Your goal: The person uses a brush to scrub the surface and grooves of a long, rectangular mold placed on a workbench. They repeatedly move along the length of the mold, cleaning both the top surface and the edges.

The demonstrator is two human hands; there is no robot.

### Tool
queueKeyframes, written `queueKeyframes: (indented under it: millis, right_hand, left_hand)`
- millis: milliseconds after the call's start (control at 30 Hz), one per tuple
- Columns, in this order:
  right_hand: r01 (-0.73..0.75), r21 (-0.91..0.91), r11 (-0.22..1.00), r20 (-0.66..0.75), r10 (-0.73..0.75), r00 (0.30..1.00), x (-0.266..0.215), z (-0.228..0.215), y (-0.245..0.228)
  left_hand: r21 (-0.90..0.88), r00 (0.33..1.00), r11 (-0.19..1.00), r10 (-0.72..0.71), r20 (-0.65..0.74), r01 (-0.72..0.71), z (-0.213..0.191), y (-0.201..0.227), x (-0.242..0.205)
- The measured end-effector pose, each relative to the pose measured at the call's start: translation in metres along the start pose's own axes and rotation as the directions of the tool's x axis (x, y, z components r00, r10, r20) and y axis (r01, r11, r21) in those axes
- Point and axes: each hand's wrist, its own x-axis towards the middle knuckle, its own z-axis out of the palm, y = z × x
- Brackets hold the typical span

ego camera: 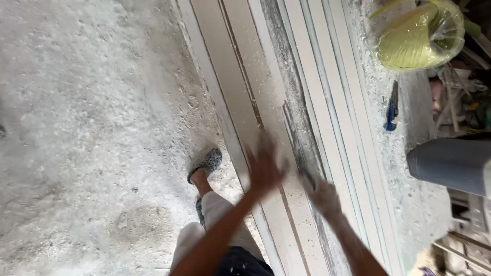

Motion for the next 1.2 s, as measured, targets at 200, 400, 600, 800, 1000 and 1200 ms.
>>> queueKeyframes:
  millis: [200,400,600,800,1000,1200]
  right_hand:
    - [0.143,0.241,0.96,-0.105,-0.12,0.987,0.102,-0.051,-0.09]
    - [0.205,-0.002,0.979,-0.165,-0.203,0.965,0.13,-0.059,-0.087]
    - [-0.02,0.226,0.974,-0.045,0.031,0.999,0.022,-0.032,-0.061]
    - [0.208,0.17,0.963,-0.12,-0.189,0.975,0.148,-0.09,-0.166]
    - [0.13,0.202,0.971,-0.131,-0.105,0.986,0.04,-0.035,-0.083]
    - [0.025,0.057,0.998,0.054,-0.028,0.998,0.183,-0.103,-0.178]
  left_hand:
    - [0.222,0.996,0.972,-0.066,-0.066,0.08,-0.08,-0.074,0.215]
    - [0.296,0.988,0.948,-0.14,0.059,0.117,-0.118,-0.076,0.285]
    - [0.369,0.995,0.928,-0.08,0.066,0.051,-0.116,-0.086,0.286]
    - [0.37,0.992,0.927,-0.096,0.085,0.059,-0.117,-0.09,0.281]
    - [0.319,0.999,0.947,-0.038,-0.009,0.039,-0.116,-0.084,0.285]
    - [0.385,0.986,0.921,-0.109,0.127,0.052,-0.137,-0.073,0.283]
